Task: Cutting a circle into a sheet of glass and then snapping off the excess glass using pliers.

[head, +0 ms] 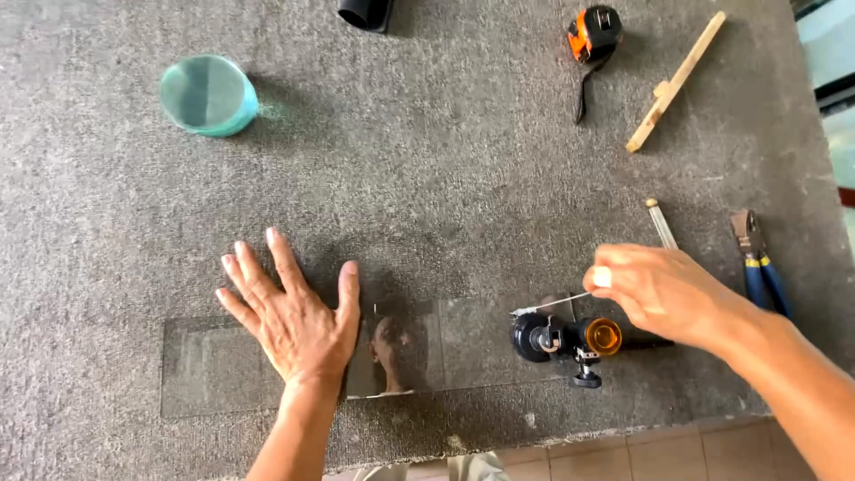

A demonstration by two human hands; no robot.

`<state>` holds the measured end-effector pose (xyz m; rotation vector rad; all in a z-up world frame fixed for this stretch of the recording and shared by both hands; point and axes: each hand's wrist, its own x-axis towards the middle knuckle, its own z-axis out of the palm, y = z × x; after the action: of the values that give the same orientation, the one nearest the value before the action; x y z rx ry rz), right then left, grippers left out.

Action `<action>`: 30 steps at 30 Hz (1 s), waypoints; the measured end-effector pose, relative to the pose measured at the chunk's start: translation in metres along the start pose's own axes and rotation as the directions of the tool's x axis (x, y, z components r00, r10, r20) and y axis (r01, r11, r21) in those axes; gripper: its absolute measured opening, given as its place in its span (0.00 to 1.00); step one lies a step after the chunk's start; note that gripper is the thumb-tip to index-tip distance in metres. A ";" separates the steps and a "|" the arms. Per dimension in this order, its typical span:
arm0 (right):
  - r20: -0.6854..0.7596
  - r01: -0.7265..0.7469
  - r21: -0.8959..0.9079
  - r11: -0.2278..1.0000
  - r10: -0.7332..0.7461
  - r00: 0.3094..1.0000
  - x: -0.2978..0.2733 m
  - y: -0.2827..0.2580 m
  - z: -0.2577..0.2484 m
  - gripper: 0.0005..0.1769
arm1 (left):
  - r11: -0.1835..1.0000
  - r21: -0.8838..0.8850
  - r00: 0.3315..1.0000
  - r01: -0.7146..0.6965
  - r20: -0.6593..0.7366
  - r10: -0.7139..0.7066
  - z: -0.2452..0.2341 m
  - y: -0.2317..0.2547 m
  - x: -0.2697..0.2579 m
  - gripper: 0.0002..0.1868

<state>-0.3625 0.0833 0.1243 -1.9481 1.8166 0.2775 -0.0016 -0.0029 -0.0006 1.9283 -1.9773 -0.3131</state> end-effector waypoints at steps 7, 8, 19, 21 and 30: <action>0.145 -0.098 -0.051 0.994 0.104 0.984 -0.023 0.043 0.019 0.06 | 0.999 -0.045 1.000 0.003 -0.004 -0.004 0.000 -0.001 -0.003 0.50; 0.182 -0.122 -0.041 0.992 0.127 0.975 -0.030 0.047 0.022 0.05 | 0.999 -0.046 1.000 -0.006 -0.029 0.005 0.001 -0.002 -0.003 0.50; -0.491 -0.312 0.423 0.851 0.505 0.710 0.011 0.140 0.017 0.08 | 1.000 -0.011 0.988 0.021 -0.156 -0.022 0.026 -0.016 -0.006 0.52; -0.449 -0.381 0.504 0.775 0.612 0.651 0.033 0.169 0.025 0.09 | 0.997 0.071 0.988 0.014 -0.157 -0.003 0.036 -0.030 -0.006 0.55; -0.597 -0.248 0.330 0.911 0.405 0.692 0.034 0.174 0.026 0.11 | 0.998 -0.014 0.974 -0.059 -0.219 0.055 0.034 -0.029 -0.004 0.55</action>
<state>-0.5255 0.0617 0.0528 -1.6468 2.5144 -0.5757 0.0115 -0.0033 -0.0431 1.8051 -1.8741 -0.1002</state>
